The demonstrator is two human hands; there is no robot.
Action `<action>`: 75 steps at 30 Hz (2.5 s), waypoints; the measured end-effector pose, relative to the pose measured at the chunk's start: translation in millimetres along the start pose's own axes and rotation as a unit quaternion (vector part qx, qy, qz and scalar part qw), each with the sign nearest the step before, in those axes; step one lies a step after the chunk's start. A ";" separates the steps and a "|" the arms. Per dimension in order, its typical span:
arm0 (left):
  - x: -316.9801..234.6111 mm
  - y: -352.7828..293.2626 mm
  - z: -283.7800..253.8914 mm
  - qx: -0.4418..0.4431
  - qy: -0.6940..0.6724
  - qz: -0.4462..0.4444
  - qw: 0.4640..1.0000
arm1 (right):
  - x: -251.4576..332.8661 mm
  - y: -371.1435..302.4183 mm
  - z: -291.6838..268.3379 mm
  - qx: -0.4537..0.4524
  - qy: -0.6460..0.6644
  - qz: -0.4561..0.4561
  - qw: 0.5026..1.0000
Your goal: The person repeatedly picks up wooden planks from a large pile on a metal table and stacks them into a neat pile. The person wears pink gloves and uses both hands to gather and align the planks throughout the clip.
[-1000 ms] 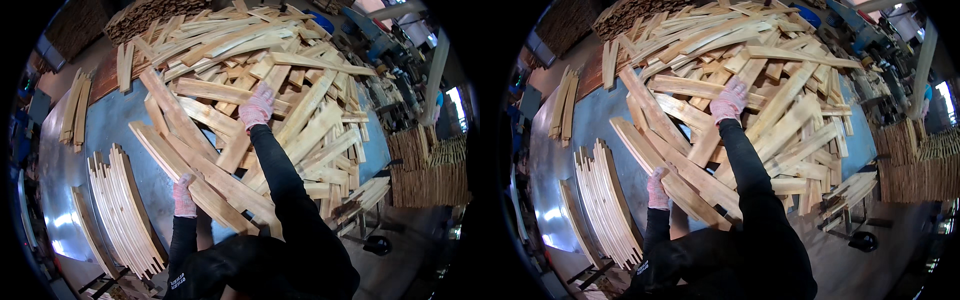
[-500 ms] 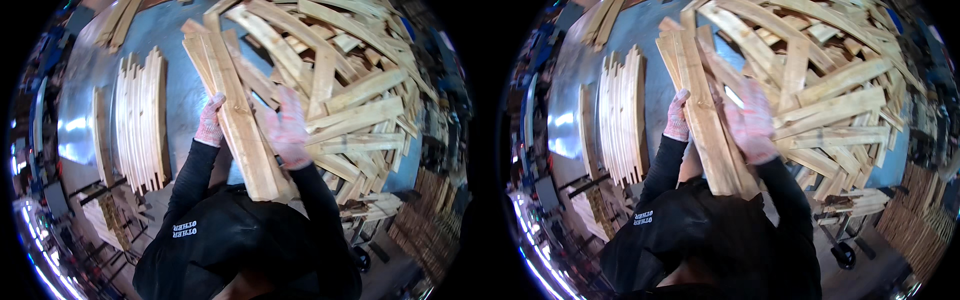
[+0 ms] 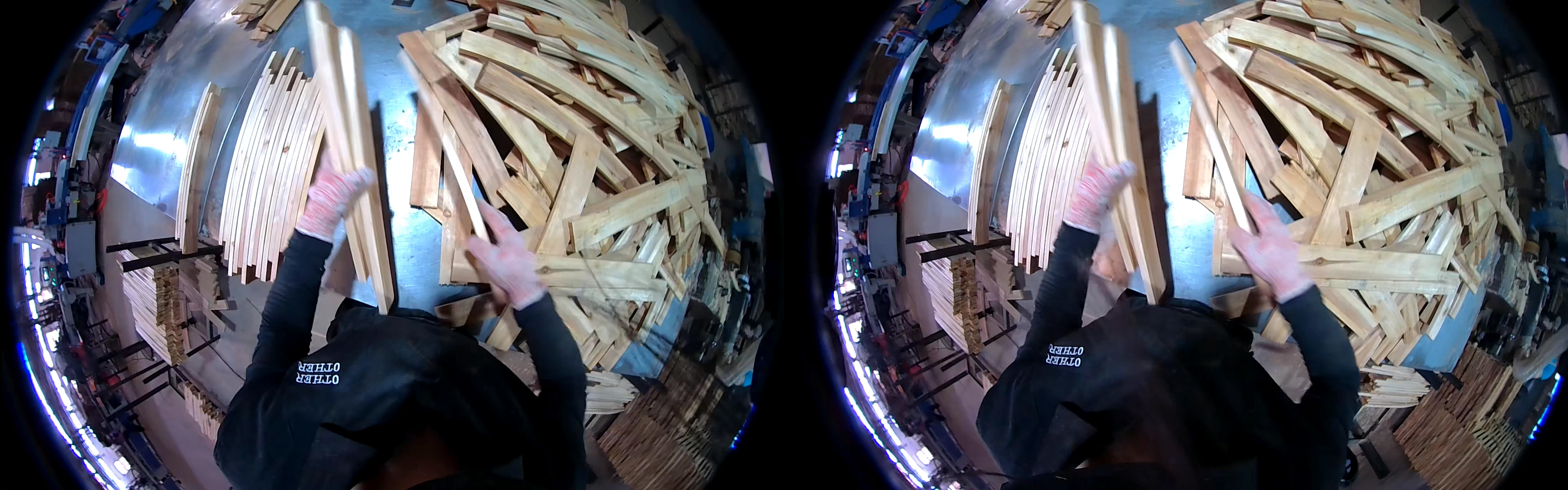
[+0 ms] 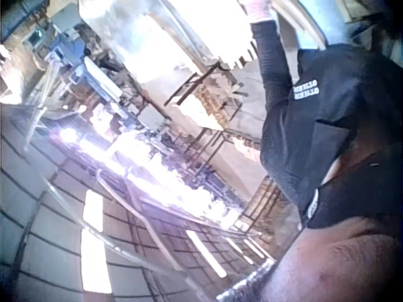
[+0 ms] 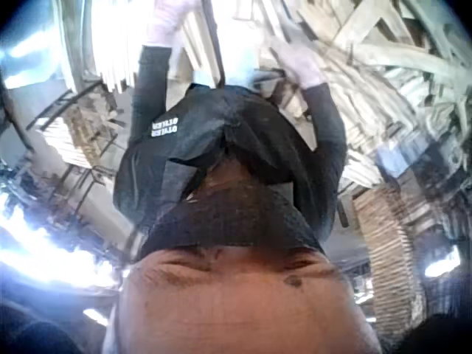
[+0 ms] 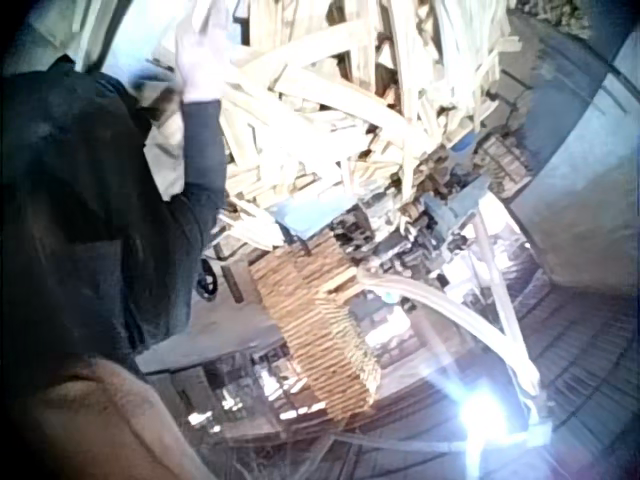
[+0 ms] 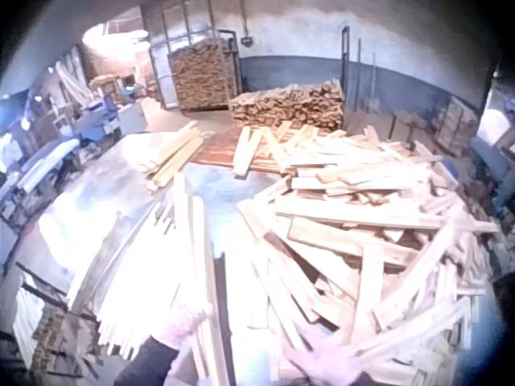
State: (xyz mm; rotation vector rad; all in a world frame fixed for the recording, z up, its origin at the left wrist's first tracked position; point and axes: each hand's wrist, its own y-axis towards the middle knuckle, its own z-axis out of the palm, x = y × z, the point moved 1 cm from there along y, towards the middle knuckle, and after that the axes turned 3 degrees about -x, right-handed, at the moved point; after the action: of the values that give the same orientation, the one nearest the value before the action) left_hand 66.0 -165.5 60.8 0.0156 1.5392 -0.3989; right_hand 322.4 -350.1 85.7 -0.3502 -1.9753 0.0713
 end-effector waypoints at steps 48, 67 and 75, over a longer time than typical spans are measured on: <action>67.8 -11.2 -79.3 -0.062 0.531 -0.176 0.827 | 20.5 73.8 195.6 0.027 0.609 0.291 0.738; 82.9 -20.0 -69.1 0.017 0.128 -0.046 0.991 | -74.8 137.3 211.3 0.005 0.285 0.157 0.946; 161.0 -36.1 -43.9 -0.046 -0.410 -0.320 0.853 | -91.2 142.6 228.5 -0.040 0.201 0.095 0.974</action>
State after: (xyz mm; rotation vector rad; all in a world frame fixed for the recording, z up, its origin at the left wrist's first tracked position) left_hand 11.1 -226.8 -88.8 -0.6817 0.6648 -0.7401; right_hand 181.5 -214.3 -120.7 -0.5603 -1.5441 0.0394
